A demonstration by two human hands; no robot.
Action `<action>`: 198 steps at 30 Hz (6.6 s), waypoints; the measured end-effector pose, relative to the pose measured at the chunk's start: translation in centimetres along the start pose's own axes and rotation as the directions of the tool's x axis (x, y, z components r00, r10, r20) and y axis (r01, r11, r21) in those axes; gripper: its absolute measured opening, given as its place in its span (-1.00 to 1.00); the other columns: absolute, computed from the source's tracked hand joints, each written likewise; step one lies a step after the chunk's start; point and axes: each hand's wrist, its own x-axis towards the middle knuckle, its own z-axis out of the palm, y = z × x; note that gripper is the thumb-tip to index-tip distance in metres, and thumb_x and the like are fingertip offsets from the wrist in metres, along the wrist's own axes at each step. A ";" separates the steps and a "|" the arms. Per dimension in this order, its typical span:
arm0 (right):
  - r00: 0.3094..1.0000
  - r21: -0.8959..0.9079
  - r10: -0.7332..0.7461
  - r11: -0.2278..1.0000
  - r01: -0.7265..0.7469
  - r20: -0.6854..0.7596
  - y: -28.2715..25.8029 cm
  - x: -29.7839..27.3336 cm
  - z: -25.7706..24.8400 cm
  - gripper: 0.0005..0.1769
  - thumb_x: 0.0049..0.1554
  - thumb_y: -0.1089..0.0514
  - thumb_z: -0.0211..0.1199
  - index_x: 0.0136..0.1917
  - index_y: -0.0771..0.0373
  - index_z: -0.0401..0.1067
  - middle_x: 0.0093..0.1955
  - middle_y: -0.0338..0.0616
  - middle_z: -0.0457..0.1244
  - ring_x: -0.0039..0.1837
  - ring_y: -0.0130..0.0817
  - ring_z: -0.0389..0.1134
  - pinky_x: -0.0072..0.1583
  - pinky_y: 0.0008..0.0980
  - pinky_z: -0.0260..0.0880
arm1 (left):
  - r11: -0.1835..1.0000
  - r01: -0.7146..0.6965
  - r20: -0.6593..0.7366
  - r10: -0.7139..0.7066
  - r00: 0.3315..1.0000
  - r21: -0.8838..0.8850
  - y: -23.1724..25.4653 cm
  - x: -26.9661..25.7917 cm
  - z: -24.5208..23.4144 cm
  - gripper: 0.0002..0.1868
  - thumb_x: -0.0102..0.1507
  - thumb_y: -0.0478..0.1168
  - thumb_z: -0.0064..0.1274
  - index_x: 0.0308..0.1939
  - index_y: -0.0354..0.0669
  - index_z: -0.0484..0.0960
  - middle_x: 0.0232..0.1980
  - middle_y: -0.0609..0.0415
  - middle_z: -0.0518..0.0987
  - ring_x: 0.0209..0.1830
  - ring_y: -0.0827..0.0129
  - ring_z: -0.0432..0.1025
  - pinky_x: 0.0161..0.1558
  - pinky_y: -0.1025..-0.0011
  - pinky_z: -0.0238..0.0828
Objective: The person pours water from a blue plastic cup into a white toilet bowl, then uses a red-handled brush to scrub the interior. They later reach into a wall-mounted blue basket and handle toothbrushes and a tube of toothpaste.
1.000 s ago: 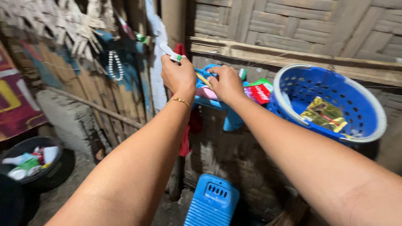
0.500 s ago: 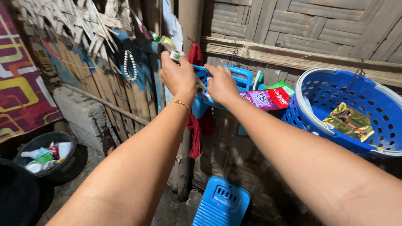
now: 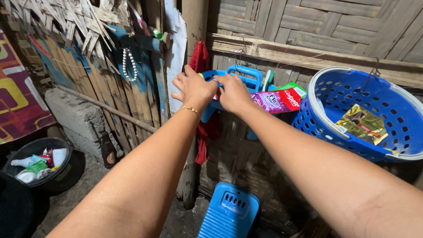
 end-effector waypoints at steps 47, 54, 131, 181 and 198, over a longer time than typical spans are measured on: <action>0.956 0.011 0.194 0.980 -0.196 -0.221 9.8 -7.1 -8.7 -0.28 0.35 -0.19 -0.09 0.66 0.14 0.00 0.70 0.40 -0.42 0.70 0.27 -0.50 0.59 0.03 -0.45 | 0.871 -0.490 0.109 0.485 0.868 0.023 7.3 -7.2 12.9 -0.73 0.33 -0.17 -0.01 -0.23 -0.28 0.72 -0.13 -0.32 0.66 -0.10 -0.19 0.57 -0.07 -0.03 0.52; 0.850 -0.082 0.526 0.849 -0.522 0.032 13.5 -6.1 -6.1 -0.44 0.29 -0.04 -0.02 0.42 0.34 0.32 0.48 0.33 0.21 0.53 0.20 0.18 0.53 -0.07 0.09 | 0.923 -0.367 -0.010 0.369 0.930 -0.119 7.4 -8.4 9.1 -0.67 0.25 -0.26 0.03 0.02 -0.37 0.37 -0.21 -0.41 0.63 -0.15 -0.34 0.52 -0.07 -0.14 0.41; 0.851 0.123 0.395 0.918 -0.376 -0.347 1.6 -1.6 -8.8 -0.69 0.08 -0.07 0.43 -0.16 0.22 0.59 -0.26 -0.10 0.37 -0.17 -0.11 0.41 -0.05 -0.10 0.39 | 0.715 -0.684 -0.116 0.674 0.729 -0.145 3.9 -5.0 7.7 -0.62 0.10 -0.19 0.27 -0.01 -0.16 0.72 0.10 -0.15 0.63 0.18 -0.04 0.41 0.26 0.20 0.33; 0.951 0.217 0.240 0.956 -0.197 -0.193 2.5 -1.2 -0.3 -0.78 0.09 0.29 0.19 -0.03 0.25 0.62 -0.06 0.08 0.37 -0.01 -0.01 0.43 0.11 -0.16 0.41 | 0.965 -0.235 -0.033 0.233 0.972 -0.113 -0.7 -2.0 -1.3 -0.11 0.10 0.23 0.14 0.38 -0.17 0.32 0.42 -0.20 0.22 0.47 -0.09 0.02 0.38 0.00 0.01; 0.964 0.216 0.211 0.961 -0.174 -0.162 3.5 -2.3 -2.1 -0.77 0.07 0.26 0.25 -0.01 0.22 0.63 -0.02 0.05 0.39 0.00 -0.09 0.45 0.10 -0.22 0.45 | 0.970 -0.228 -0.167 0.211 0.963 -0.087 -1.4 1.1 2.2 -0.25 -0.18 -0.22 0.55 0.06 -0.14 0.56 0.07 -0.20 0.51 0.04 -0.15 0.48 0.06 0.08 0.46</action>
